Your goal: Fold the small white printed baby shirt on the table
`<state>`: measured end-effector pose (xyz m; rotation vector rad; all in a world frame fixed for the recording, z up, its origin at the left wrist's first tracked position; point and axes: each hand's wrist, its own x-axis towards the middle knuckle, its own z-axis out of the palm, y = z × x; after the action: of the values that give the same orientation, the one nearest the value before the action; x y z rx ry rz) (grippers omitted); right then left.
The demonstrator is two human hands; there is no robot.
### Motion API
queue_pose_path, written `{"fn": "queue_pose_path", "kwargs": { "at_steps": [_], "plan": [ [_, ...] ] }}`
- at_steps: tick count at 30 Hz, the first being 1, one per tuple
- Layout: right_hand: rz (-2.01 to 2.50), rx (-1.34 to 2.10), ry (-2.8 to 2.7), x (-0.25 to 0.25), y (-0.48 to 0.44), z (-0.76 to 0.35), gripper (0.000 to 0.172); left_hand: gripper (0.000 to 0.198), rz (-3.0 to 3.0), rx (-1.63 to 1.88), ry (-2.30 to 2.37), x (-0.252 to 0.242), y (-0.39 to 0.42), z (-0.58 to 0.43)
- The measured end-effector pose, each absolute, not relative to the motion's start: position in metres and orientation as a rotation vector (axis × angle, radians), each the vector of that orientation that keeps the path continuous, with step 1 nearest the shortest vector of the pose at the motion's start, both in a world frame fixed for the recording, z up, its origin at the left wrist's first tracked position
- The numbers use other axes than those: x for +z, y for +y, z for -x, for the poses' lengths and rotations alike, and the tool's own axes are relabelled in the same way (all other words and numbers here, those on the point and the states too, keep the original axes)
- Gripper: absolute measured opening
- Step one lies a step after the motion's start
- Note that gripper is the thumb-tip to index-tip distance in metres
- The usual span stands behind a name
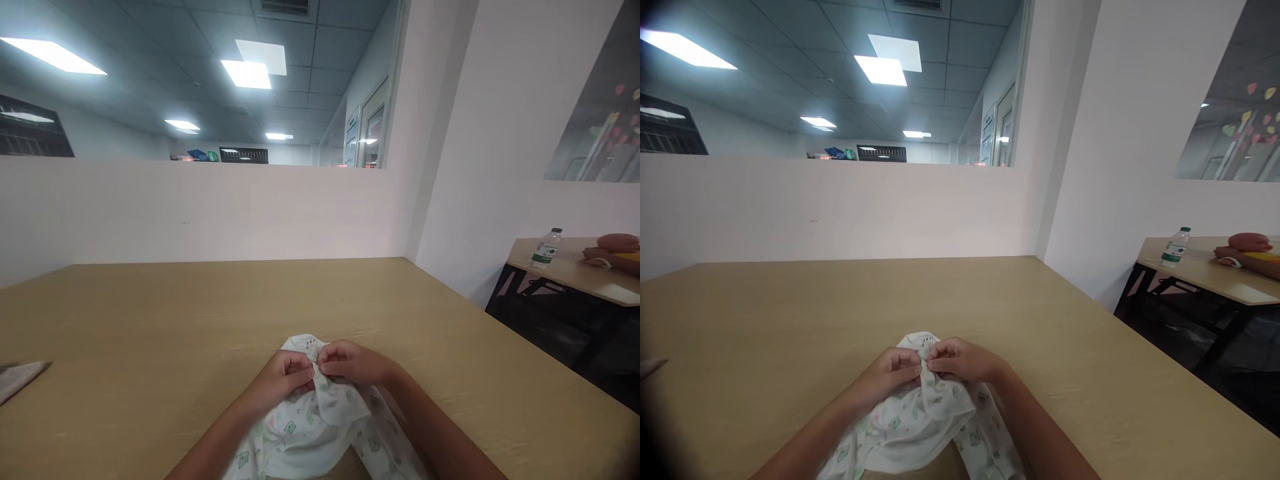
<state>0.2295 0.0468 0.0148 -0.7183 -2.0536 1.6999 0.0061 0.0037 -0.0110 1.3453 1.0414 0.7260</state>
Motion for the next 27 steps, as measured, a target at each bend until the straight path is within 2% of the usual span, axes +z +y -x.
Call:
{"fn": "queue_pose_path", "kwargs": {
  "at_steps": [2, 4, 8, 11, 13, 20, 23, 27],
  "plan": [
    [0.739, 1.734, -2.078, 0.024, 0.049, -0.238, 0.043, 0.068, -1.408, 0.685, 1.008, -0.008, 0.004, -0.002],
    [0.804, 1.665, -1.965, 0.027, 0.053, -0.241, 0.044, 0.07, -1.417, 0.801, 1.015, -0.009, 0.008, 0.003],
    [1.016, 1.226, -1.765, 0.016, 0.065, -0.239, 0.036, 0.071, -1.461, 1.126, 1.4, -0.019, 0.023, 0.016],
    [1.216, 0.845, -1.863, 0.001, 0.071, -0.236, 0.027, 0.067, -1.549, 1.134, 1.685, -0.027, 0.03, 0.024],
    [1.288, 0.744, -1.97, -0.009, 0.073, -0.235, 0.023, 0.067, -1.614, 1.066, 1.771, -0.03, 0.031, 0.025],
    [1.293, 0.707, -2.079, -0.023, 0.074, -0.229, 0.01, 0.04, -1.674, 0.936, 1.664, -0.038, 0.032, 0.018],
    [1.231, 0.883, -1.916, -0.007, 0.068, -0.228, 0.014, 0.045, -1.603, 0.942, 1.623, -0.03, 0.032, 0.018],
    [0.94, 1.067, -1.686, 0.03, 0.049, -0.226, 0.034, 0.063, -1.445, 1.296, 1.397, 0.004, 0.014, 0.017]
  ]
}}
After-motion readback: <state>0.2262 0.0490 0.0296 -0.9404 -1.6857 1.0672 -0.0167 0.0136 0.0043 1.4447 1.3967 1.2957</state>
